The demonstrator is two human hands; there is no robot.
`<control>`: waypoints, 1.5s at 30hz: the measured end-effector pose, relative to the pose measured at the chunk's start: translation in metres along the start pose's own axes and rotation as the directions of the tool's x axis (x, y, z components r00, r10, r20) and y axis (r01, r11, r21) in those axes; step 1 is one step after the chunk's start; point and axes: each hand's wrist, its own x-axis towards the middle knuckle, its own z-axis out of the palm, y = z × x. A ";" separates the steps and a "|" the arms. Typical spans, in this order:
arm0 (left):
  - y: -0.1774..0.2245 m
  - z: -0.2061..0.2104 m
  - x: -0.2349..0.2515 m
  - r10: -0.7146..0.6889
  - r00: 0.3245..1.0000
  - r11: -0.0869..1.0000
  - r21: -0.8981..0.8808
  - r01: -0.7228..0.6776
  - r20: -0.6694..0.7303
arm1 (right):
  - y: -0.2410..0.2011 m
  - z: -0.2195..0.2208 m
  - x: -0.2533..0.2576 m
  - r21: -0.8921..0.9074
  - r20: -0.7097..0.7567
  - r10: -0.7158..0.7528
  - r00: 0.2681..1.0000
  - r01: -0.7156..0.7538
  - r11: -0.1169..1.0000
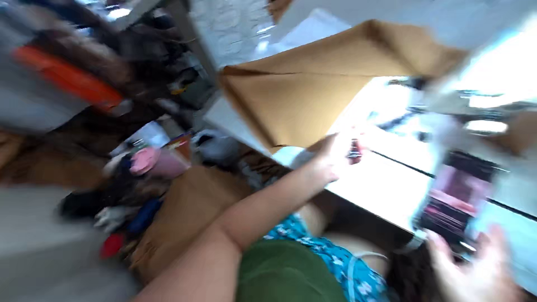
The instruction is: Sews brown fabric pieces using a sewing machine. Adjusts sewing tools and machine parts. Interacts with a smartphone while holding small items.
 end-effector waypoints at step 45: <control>-0.004 0.001 0.014 0.115 0.983 0.990 0.068 -0.126 0.146 | -0.011 0.007 0.003 0.013 0.031 0.303 0.953 -0.303 0.953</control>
